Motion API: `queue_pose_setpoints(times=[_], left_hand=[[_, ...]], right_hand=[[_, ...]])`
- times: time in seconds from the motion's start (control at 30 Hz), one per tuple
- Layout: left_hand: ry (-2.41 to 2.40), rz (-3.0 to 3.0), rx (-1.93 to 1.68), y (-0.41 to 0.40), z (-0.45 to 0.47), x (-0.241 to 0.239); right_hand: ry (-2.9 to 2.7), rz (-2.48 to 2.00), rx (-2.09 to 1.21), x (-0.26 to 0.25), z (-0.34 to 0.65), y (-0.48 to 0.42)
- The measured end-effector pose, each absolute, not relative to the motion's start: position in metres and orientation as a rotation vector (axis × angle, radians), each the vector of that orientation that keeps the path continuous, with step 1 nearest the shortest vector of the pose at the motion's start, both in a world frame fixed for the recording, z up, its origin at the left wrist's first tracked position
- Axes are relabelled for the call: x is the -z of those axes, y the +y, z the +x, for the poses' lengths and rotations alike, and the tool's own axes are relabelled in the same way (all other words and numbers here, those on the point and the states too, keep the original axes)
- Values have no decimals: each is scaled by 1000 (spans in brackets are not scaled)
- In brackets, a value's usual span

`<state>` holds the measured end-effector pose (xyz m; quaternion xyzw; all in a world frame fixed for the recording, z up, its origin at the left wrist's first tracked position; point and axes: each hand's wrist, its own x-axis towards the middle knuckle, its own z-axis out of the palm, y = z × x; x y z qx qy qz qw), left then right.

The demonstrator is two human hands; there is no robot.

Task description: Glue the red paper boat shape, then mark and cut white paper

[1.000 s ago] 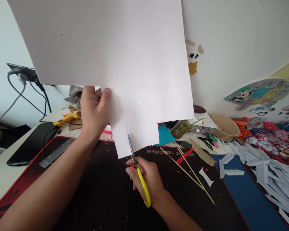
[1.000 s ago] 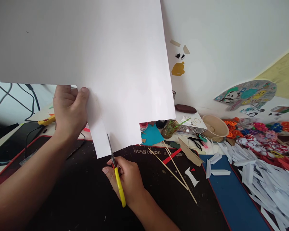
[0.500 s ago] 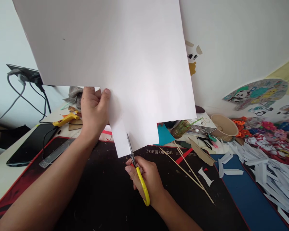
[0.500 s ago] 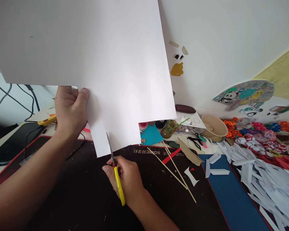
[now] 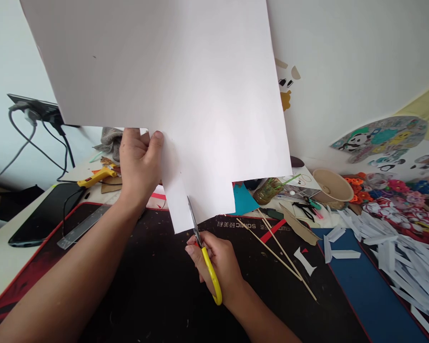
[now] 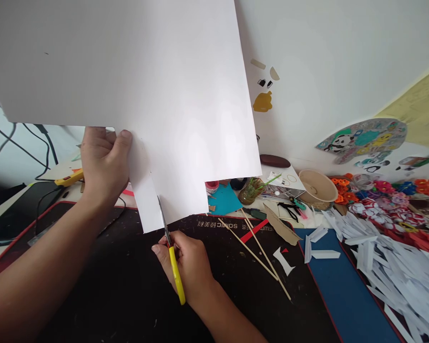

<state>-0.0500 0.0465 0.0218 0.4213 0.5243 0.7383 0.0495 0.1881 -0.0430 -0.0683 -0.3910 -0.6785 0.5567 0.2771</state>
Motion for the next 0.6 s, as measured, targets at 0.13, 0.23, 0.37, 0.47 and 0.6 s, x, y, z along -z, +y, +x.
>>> queue_pose_setpoints(times=[0.13, 0.23, 0.37, 0.47, 0.6], left_hand=[[1603, 1269, -2252, 46, -49, -22], [1609, 1270, -2249, 47, -49, -22], [1591, 1288, -2251, 47, -49, -22], [1617, 1282, -2256, 47, -50, -21], [1654, 1298, -2253, 48, -52, -18]], right_hand=[[-1811, -1068, -1498, 67, 188, -44], [-1814, -1078, -1493, 65, 188, -44], [-1825, -1086, -1480, 64, 187, -43], [-1822, -1083, -1471, 63, 187, -43], [-1816, -1072, -1470, 62, 187, -44]])
